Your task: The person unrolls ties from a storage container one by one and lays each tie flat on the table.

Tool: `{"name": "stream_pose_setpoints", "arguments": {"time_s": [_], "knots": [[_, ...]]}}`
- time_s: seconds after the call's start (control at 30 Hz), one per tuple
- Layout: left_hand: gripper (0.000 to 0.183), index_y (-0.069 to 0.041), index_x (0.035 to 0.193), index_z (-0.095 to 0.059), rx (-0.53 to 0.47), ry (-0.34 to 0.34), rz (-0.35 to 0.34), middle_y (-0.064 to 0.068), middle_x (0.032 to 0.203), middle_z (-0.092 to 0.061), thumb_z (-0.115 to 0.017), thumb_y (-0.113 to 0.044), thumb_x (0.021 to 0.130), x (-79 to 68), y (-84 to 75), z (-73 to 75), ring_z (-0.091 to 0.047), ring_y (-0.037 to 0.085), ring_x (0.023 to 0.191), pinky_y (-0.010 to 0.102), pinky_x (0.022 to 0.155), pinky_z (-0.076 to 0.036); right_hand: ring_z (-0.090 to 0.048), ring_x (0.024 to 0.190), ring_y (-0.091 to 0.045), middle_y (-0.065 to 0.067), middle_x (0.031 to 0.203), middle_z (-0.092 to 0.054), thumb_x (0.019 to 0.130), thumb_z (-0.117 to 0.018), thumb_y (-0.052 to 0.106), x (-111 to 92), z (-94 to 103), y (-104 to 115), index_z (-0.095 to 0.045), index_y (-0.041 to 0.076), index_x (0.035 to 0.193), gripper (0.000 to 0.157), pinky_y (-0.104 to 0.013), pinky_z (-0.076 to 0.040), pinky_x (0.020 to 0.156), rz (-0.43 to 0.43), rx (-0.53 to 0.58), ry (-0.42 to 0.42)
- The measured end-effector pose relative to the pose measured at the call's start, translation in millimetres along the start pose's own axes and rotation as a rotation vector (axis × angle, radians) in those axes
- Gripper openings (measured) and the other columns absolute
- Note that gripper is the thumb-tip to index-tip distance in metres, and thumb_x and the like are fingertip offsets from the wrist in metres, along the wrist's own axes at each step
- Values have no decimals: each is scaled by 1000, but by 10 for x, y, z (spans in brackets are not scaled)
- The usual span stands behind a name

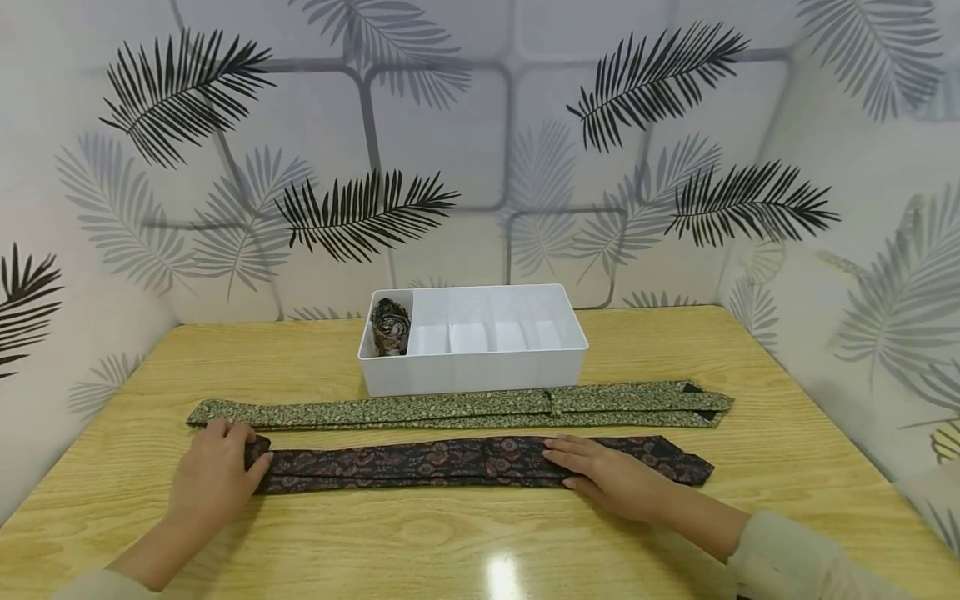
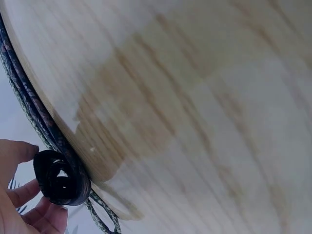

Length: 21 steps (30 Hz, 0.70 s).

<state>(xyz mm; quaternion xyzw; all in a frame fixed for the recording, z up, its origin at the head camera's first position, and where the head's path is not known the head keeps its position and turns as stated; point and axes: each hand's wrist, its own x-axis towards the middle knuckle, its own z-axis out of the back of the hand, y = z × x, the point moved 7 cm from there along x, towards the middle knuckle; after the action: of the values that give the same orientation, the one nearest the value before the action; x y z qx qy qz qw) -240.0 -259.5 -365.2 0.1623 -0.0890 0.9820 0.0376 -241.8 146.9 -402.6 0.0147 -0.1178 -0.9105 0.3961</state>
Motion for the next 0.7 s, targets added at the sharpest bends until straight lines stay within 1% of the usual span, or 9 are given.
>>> {"name": "stream_pose_setpoints", "arguments": {"time_s": [0.1,0.23,0.5,0.7], "knots": [[31,6,92,-57,2,1,5,27,93,-52,-70,-17,75,-7,14,7,-52,38,82,45,60,-48,-39,128,-30,-11,140,-41,93,-48,18,0,-2,-2,-44,7,133,42,-44,-41,98,-3,1,4],[29,6,93,-57,-10,17,16,29,95,-51,-68,-13,75,-4,53,3,-51,41,85,47,62,-48,-39,128,-30,-11,140,-41,92,-49,17,0,5,0,-44,7,133,42,-43,-41,98,0,0,1],[25,9,93,-58,-29,-18,14,28,90,-52,-64,-7,75,-4,127,33,-53,37,77,40,51,-46,-39,128,-31,-12,140,-41,92,-49,17,1,15,-1,-44,7,133,42,-43,-41,98,-6,7,4],[18,9,92,-58,-33,-23,17,26,86,-51,-57,-1,76,-5,171,61,-51,37,74,42,50,-46,-39,128,-30,-12,139,-42,92,-49,17,-3,26,7,-45,8,133,42,-43,-41,98,-5,1,-8]]}}
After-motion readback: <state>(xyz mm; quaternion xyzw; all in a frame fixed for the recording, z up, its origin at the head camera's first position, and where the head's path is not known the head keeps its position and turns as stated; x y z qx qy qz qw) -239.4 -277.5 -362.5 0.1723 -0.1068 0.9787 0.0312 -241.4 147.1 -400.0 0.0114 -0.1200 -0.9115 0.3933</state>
